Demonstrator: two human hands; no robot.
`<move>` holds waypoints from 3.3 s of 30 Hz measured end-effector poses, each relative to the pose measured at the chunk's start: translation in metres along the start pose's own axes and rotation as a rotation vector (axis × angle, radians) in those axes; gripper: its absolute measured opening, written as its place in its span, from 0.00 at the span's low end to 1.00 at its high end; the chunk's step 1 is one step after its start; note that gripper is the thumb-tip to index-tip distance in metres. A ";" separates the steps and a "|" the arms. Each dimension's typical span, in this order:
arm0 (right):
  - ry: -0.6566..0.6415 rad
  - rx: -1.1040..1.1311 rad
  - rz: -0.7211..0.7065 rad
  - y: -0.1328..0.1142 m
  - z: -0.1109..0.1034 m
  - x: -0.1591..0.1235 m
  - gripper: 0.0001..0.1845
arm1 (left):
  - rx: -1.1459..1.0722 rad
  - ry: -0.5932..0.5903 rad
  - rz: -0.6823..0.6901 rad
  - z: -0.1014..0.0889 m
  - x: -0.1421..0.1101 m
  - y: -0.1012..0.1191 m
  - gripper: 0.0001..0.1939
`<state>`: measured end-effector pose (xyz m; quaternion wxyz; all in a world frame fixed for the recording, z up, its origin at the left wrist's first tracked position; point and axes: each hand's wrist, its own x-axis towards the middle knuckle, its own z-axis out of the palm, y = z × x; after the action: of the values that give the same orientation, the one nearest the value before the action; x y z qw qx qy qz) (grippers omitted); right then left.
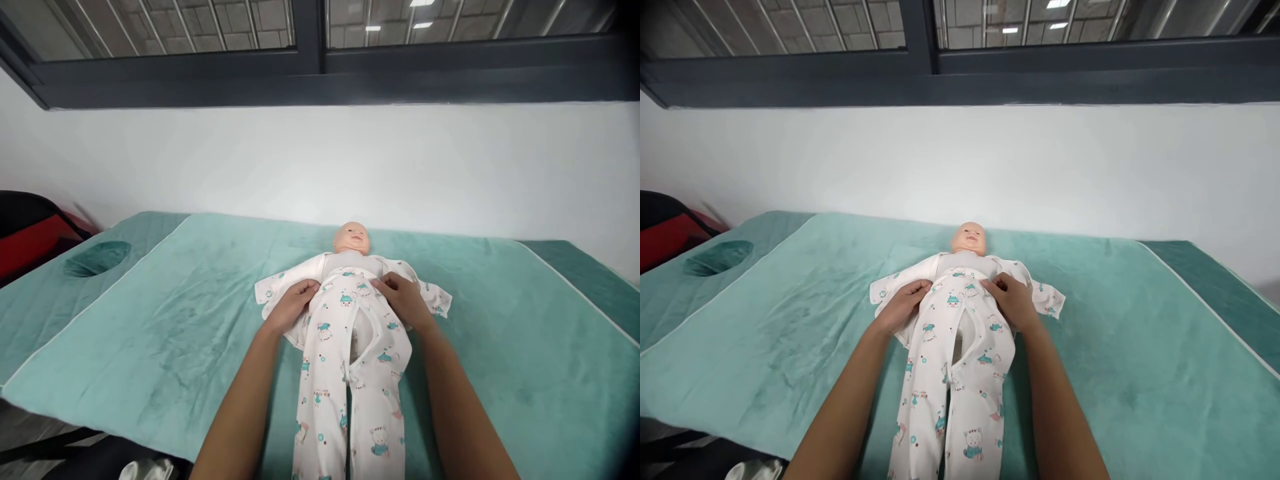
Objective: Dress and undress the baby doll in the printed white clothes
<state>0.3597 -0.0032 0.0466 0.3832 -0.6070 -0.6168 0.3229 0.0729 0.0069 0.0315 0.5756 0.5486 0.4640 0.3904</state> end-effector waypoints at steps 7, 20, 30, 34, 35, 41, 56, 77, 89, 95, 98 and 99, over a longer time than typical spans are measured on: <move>-0.334 0.168 0.088 0.013 -0.026 -0.009 0.15 | -0.023 -0.272 -0.070 -0.013 -0.008 0.012 0.12; -0.544 0.168 -0.020 0.006 -0.026 -0.015 0.05 | 0.024 -0.217 0.047 -0.004 -0.005 0.002 0.11; -0.259 0.408 -0.034 0.011 -0.001 -0.003 0.12 | -0.122 0.012 0.145 0.010 0.004 -0.017 0.14; -0.313 0.550 -0.026 0.012 0.004 0.002 0.13 | -0.157 0.016 0.157 0.011 0.009 -0.021 0.13; -0.321 0.564 -0.030 0.013 0.005 0.002 0.13 | -0.162 0.022 0.162 0.011 0.009 -0.020 0.13; -0.307 0.454 -0.046 0.015 -0.005 -0.001 0.10 | -0.179 0.030 0.210 0.009 0.003 -0.011 0.13; -0.166 0.132 -0.416 0.003 -0.003 -0.002 0.06 | 0.159 0.039 0.287 -0.004 0.001 0.001 0.09; 0.436 0.066 -0.257 0.000 0.045 0.019 0.09 | 0.550 0.548 0.368 0.016 0.036 -0.002 0.04; -0.034 0.126 0.045 0.027 0.016 -0.002 0.07 | 0.320 -0.209 0.067 -0.019 0.022 0.001 0.09; -0.304 0.434 0.076 0.020 0.005 -0.004 0.15 | 0.032 -0.243 0.001 -0.012 0.017 0.004 0.20; -0.284 0.471 0.081 0.018 0.006 -0.004 0.13 | -0.085 -0.223 -0.031 -0.010 0.015 0.004 0.21; -0.258 0.488 0.076 0.018 0.008 -0.004 0.12 | -0.111 -0.198 -0.040 -0.008 0.015 0.004 0.21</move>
<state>0.3617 -0.0061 0.0270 0.4240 -0.4734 -0.5411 0.5507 0.0696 0.0238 0.0337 0.6559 0.5424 0.3935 0.3476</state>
